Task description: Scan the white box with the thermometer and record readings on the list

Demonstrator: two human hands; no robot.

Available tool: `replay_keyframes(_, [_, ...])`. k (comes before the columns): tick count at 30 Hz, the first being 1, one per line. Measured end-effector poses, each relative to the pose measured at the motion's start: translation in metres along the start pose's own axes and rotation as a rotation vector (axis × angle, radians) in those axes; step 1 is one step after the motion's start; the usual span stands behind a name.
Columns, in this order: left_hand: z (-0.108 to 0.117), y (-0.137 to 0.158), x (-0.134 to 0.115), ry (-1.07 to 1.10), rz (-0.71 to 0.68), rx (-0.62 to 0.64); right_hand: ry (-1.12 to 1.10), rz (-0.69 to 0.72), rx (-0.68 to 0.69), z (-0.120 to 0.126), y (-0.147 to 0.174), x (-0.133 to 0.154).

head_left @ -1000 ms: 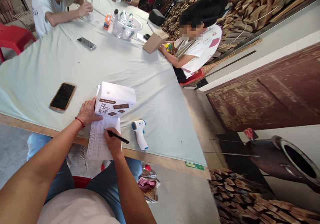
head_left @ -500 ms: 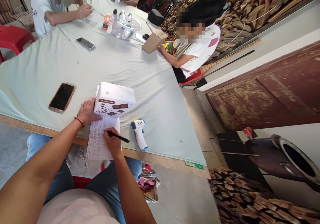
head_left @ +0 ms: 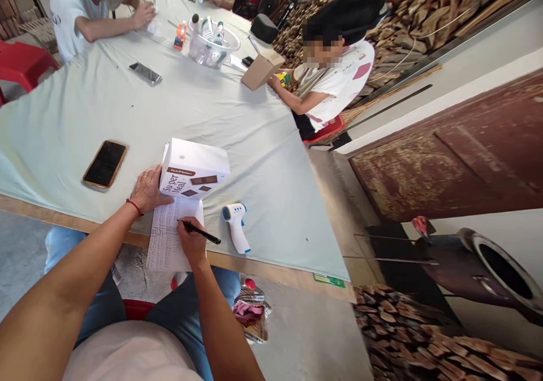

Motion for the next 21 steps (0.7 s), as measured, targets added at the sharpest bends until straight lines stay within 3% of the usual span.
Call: replay_keyframes(21, [-0.0028, -0.0002, 0.0031, 0.03, -0.021, -0.029, 0.018, -0.019, -0.001, -0.0003, 0.0007, -0.0017])
Point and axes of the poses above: each hand's wrist, its own y-axis away from the middle knuckle, its own z-axis out of the back of the hand, x = y × z, the point moved 6 cm from there along -y, towards the middle knuckle, and after that the axes turned 13 degrees about -x, right-handed, at the moved point
